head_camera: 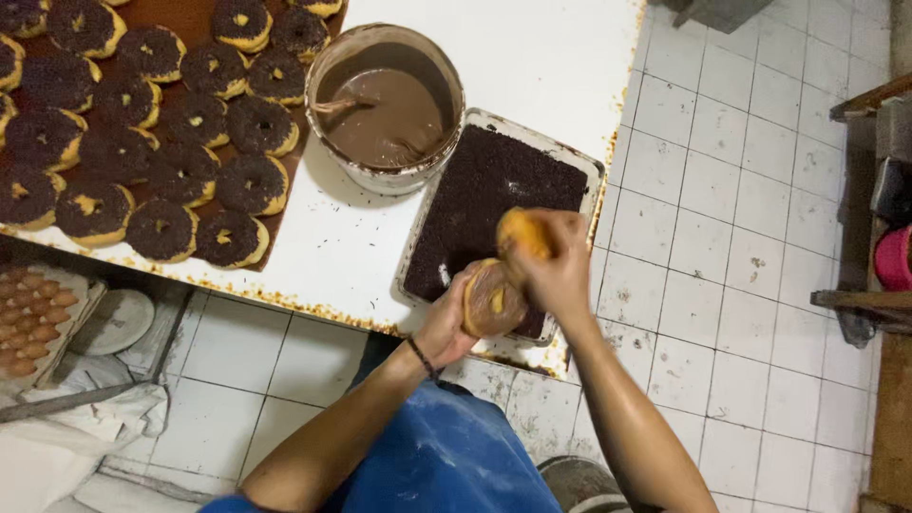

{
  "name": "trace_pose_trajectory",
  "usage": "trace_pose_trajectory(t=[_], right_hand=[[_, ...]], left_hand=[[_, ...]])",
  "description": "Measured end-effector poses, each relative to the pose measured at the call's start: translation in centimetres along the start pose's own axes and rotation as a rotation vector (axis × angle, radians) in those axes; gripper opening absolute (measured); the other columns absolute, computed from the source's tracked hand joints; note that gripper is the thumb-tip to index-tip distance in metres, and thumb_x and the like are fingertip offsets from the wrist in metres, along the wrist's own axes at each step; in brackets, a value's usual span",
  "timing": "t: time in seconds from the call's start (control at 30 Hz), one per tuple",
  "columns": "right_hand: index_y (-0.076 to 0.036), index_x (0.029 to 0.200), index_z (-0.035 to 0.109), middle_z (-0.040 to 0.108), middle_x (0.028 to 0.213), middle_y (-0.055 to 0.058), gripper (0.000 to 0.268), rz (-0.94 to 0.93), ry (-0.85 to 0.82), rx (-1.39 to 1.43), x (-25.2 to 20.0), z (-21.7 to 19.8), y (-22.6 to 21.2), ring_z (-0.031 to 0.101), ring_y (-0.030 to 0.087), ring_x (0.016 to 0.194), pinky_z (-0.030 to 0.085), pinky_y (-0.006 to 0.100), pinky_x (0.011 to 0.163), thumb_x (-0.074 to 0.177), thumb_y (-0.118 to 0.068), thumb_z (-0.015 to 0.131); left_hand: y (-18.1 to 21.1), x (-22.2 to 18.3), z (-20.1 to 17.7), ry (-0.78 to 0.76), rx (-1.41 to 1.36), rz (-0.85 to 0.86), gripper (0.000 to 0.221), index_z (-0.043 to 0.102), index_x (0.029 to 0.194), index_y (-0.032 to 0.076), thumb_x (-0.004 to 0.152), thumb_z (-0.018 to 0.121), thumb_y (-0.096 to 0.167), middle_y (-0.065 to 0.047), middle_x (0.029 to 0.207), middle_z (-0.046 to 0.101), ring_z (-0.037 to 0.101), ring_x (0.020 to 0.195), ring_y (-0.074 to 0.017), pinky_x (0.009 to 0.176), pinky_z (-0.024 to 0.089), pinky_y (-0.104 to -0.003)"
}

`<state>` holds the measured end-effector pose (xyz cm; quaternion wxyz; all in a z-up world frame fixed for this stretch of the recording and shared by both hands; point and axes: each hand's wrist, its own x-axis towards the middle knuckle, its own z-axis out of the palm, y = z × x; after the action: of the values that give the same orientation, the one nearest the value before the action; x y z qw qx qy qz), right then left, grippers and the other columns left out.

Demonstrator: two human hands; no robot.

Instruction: The person dips donuts into a bowl of chocolate glaze and then presses them into a tray of chocolate sprinkles before placing the finished donuts onto a board.

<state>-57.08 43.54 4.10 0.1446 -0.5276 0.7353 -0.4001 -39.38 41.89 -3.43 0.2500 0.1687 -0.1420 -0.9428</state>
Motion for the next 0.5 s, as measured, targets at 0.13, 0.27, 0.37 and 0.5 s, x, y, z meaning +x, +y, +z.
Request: trace_pose_trajectory(t=[0.13, 0.27, 0.37, 0.5], right_hand=[[-0.008, 0.127, 0.066, 0.053, 0.121, 0.019, 0.050, 0.271, -0.060, -0.037, -0.1, -2.3, 4.8, 0.063, 0.030, 0.107, 0.057, 0.042, 0.091, 0.090, -0.039, 0.076], [-0.012, 0.133, 0.059, 0.049, 0.129, 0.021, 0.061, 0.474, -0.432, -0.421, -4.0, -0.2, 2.9, 0.062, 0.034, 0.106, 0.060, 0.046, 0.084, 0.087, -0.050, 0.072], [-0.012, 0.137, 0.055, 0.051, 0.129, 0.022, 0.060, 0.409, -0.619, -0.681, -4.8, 0.9, 2.5, 0.058, 0.037, 0.111, 0.061, 0.050, 0.081, 0.091, -0.047, 0.071], [-0.010, 0.130, 0.063, 0.058, 0.123, 0.017, 0.045, 0.204, -0.443, -0.487, -6.5, 1.1, 4.4, 0.061, 0.033, 0.109, 0.060, 0.047, 0.089, 0.091, -0.030, 0.072]], left_hand=[[2.5, 0.3, -1.4, 0.117, 0.382, 0.049, 0.053, 0.040, 0.147, 0.011, 0.107, 0.031, 0.044, -0.017, 0.146, 0.043, 0.053, 0.132, -0.0346, 0.101, 0.055, -0.053], [3.1, 4.4, -2.8, 0.299, 1.363, 0.278, 0.049, 0.048, 0.147, 0.014, 0.103, 0.050, 0.037, -0.015, 0.152, 0.038, 0.045, 0.137, -0.0373, 0.114, 0.047, -0.055], [2.4, 9.7, -3.1, 0.240, 1.667, 0.351, 0.054, 0.047, 0.148, 0.010, 0.102, 0.060, 0.035, -0.021, 0.153, 0.034, 0.034, 0.141, -0.0426, 0.118, 0.038, -0.058], [3.7, 14.3, -2.4, 0.137, 1.983, 0.295, 0.062, 0.049, 0.142, 0.007, 0.094, 0.070, 0.040, -0.024, 0.153, 0.031, 0.032, 0.140, -0.0435, 0.115, 0.031, -0.061]])
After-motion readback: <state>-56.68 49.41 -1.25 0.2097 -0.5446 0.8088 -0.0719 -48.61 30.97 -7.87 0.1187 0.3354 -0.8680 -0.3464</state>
